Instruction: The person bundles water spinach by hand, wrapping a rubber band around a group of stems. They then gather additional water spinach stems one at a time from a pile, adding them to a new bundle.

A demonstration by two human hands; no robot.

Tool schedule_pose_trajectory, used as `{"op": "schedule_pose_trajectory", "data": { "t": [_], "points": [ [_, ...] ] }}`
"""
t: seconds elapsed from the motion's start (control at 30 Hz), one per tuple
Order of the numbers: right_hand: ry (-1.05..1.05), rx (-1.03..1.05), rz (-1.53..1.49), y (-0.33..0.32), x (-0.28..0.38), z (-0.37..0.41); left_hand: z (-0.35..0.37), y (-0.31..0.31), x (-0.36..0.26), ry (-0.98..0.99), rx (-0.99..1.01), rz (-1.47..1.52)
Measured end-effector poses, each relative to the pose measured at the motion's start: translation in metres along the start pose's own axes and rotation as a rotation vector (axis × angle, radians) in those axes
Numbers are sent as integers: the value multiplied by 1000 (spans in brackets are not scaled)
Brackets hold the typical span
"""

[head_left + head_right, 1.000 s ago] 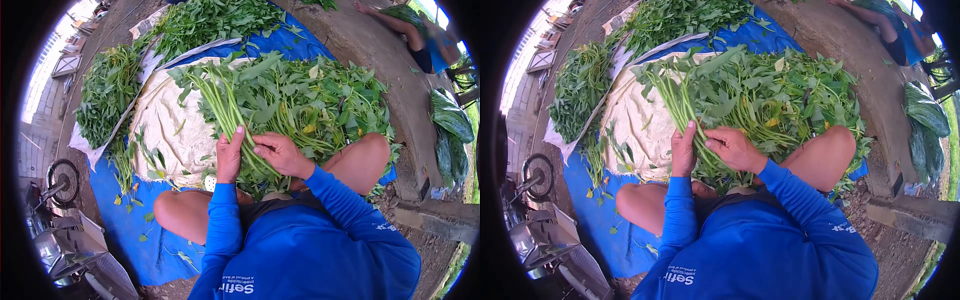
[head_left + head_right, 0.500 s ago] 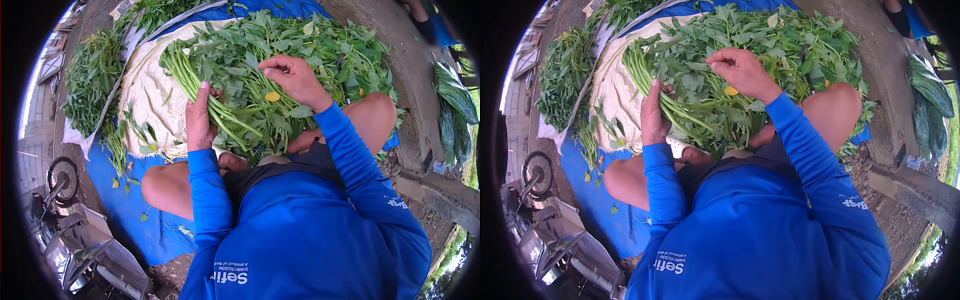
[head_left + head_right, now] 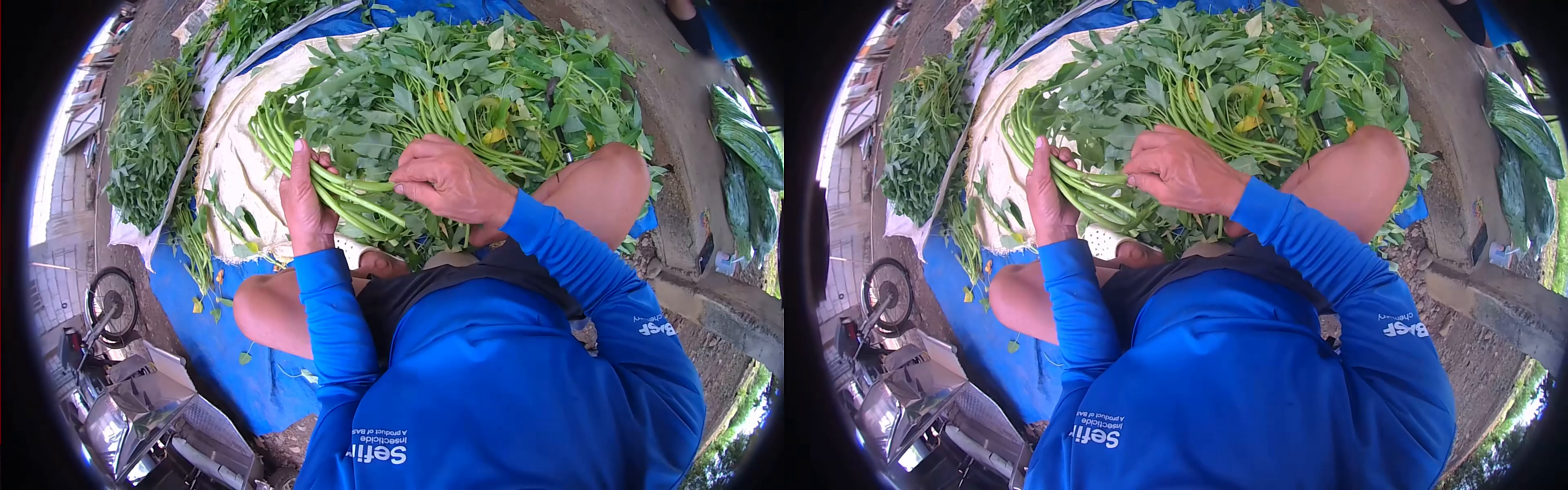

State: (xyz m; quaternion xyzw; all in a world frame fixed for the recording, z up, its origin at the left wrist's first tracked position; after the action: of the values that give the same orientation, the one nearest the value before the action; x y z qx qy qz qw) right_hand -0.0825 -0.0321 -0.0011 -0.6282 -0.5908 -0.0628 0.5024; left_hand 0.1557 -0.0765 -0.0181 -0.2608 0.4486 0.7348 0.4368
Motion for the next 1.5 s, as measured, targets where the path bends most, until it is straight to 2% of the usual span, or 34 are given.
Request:
{"op": "schedule_pose_trajectory", "data": {
  "t": [0.03, 0.1, 0.17, 0.27, 0.33, 0.4, 0.47, 0.57, 0.63, 0.7, 0.8, 0.83, 0.93, 0.97, 1.0, 1.07, 1.1, 1.17, 1.2, 1.23, 1.3, 1.37, 1.43, 1.5],
  "points": [
    [-5, -53, 12, 0, 3, 2, 0, 2, 3, -3, -9, 17],
    [344, -6, -314, -6, -7, 5, 6, 11, 7, -29, -29, 53],
    [648, 5, -633, -14, -18, 9, 3, 6, 11, -26, 95, 177],
    [876, 8, -849, -28, -42, 27, 0, -4, -5, -18, 266, 410],
    [840, -152, -539, -62, -59, 34, 4, -10, -20, -14, 330, 417],
    [801, -269, 8, -111, -79, 35, 15, -5, -28, 21, 330, 364],
    [667, -210, -26, -110, -71, 35, 17, -5, -29, 27, 355, 328],
    [478, -125, -59, -95, -26, 27, 12, -1, -23, 28, 326, 280],
    [367, 201, -272, -58, 7, 23, 9, 3, -21, 21, 316, 268],
    [524, 244, -456, -36, 20, 22, 6, -2, -19, 32, 289, 244],
    [606, 140, -563, -18, 19, 33, 10, -5, -20, 83, 161, 159],
    [563, 75, -552, -9, 19, 34, 13, -6, -21, 87, 218, 154],
    [388, 219, -296, -1, 21, 27, 14, -4, -16, -9, 347, 233],
    [467, 328, -309, 0, 22, 24, 13, -3, -13, 53, 243, 113],
    [454, 548, -181, 7, 25, 24, 15, 4, -13, 114, 138, -6],
    [410, 983, 85, 20, 30, 30, 16, 9, -22, 128, 60, 103],
    [410, 1090, 29, 22, 32, 39, 15, 3, -32, 147, 47, 155],
    [462, 1010, 73, 2, 4, 58, 9, -18, -56, 152, 46, 221],
    [660, 1001, 271, -33, 0, 40, 12, -24, -65, 139, 39, 209],
    [766, 743, 445, -60, -36, 54, 18, -27, -67, 128, 17, 187],
    [572, 343, 1021, -114, -77, 71, 22, -24, -64, 127, -1, 146],
    [556, 85, 1039, -112, -88, 70, 19, -15, -47, 125, 1, 104],
    [624, -5, 455, -69, -111, 52, 15, -3, -31, 118, -8, 28],
    [673, 11, 332, -13, -125, 38, 14, 11, -23, 134, -9, -24]
  ]
}}
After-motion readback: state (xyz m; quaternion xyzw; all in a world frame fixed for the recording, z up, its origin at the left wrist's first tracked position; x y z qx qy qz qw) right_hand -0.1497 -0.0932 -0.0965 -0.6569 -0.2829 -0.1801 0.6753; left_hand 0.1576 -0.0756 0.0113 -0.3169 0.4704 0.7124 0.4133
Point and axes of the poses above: each hand's wrist, its own z-axis away from the middle knuckle, its own y-axis out of the palm, x = y × z, the point moved 2 cm from there along -z, towards the middle knuckle, and after that the axes turned 12 degrees about -y, right-handed, at the moved point
